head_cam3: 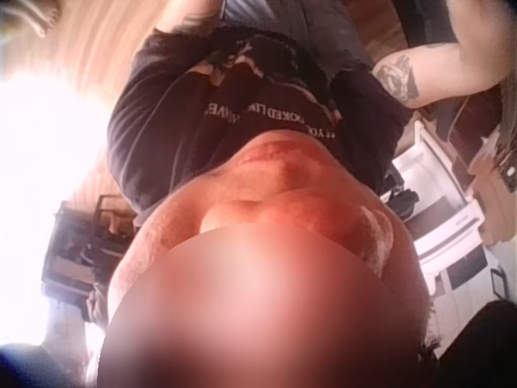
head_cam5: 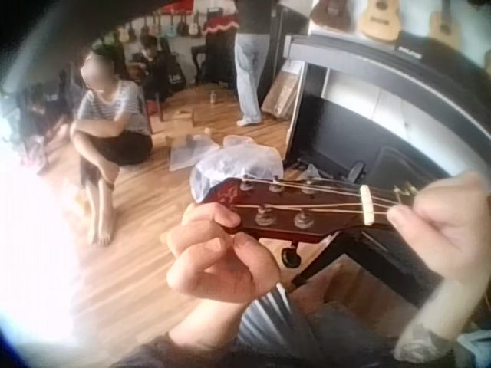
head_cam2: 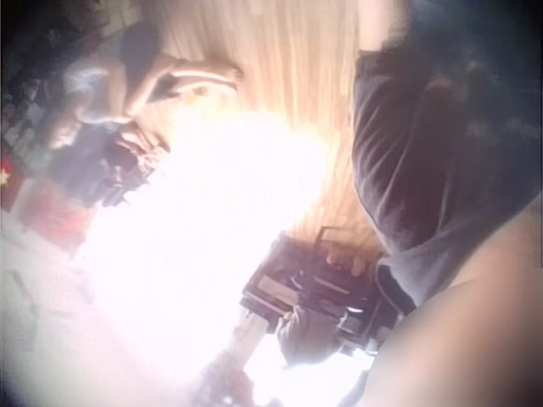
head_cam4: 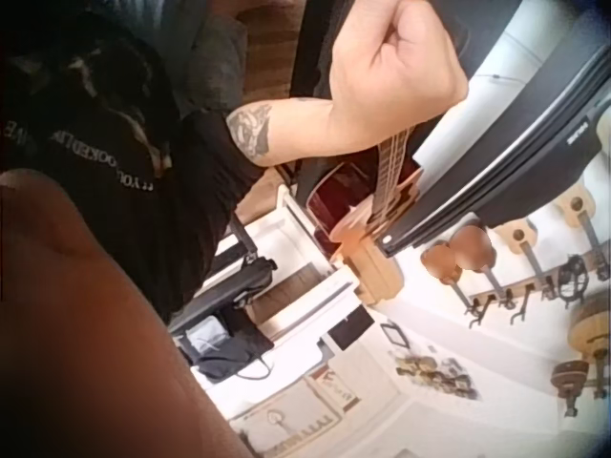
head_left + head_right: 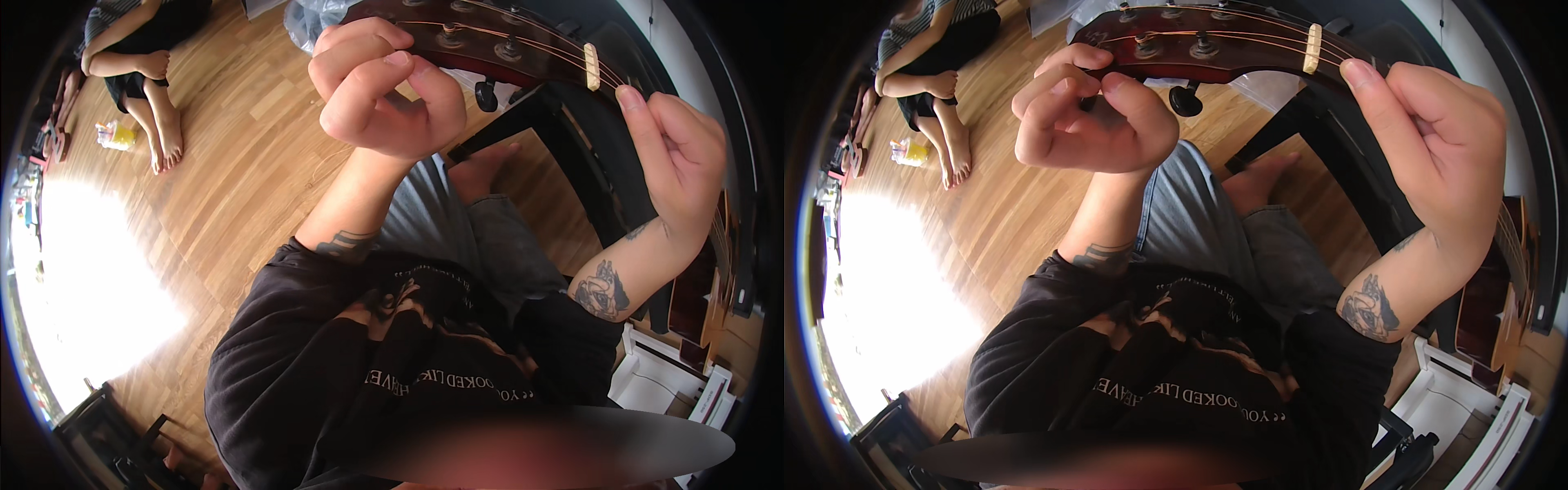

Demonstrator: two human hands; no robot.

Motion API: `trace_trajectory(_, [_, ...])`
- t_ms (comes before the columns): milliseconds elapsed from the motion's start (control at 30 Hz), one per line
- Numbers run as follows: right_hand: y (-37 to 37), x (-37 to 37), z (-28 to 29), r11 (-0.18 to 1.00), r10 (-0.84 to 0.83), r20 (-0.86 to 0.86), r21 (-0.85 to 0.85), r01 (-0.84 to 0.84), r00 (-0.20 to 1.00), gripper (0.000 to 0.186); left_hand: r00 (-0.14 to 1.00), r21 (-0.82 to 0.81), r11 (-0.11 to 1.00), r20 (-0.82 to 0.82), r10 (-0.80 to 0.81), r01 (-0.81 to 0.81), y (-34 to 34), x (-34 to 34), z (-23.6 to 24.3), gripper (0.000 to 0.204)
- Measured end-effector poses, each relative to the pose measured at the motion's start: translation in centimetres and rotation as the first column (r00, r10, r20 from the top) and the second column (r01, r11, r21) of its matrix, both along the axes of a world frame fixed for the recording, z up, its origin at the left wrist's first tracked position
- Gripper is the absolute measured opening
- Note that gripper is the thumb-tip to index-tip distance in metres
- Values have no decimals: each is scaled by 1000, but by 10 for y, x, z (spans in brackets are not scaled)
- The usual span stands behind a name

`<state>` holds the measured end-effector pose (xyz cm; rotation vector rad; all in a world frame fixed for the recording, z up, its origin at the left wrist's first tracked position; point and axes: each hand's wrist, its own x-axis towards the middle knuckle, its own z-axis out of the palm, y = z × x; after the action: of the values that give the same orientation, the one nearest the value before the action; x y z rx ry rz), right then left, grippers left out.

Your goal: The person tunes a guitar by hand, turning the tuning pegs on the headstock and plucking the strings to check pitch. They work on the instrument while seated, with other people visible in the background.

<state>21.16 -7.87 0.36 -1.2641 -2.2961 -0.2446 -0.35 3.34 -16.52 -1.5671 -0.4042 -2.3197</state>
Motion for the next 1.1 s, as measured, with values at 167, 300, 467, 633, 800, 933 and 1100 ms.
trace_trajectory(167, [2,-1,-1,1000,27,-7,7,-27,1000,43,952,29,963,-158,-261,268,6,-27,-5,42])
trace_trajectory(300, [-2,0,0,1000,-9,1,10,9,1000,43,932,16,947,-183,-312,321,10,-33,-9,39])
trace_trajectory(467, [-1,-1,0,1000,-12,-1,7,12,1000,42,983,1,983,-16,-184,184,2,-11,-6,31])
trace_trajectory(633, [-2,0,-1,1000,19,-8,-15,-19,1000,40,983,-4,985,71,-169,170,-2,4,3,38])
trace_trajectory(800, [-2,0,-1,999,39,-5,-11,-39,999,39,957,-11,982,-225,-185,187,1,-33,-5,44])
trace_trajectory(933, [-4,0,0,1000,12,8,-3,-12,1000,40,943,19,957,-179,-282,290,7,-31,-5,41])
trace_trajectory(1100, [-2,1,2,1000,2,12,9,-2,1000,42,925,-241,969,-376,-47,-49,-15,-39,-2,38])
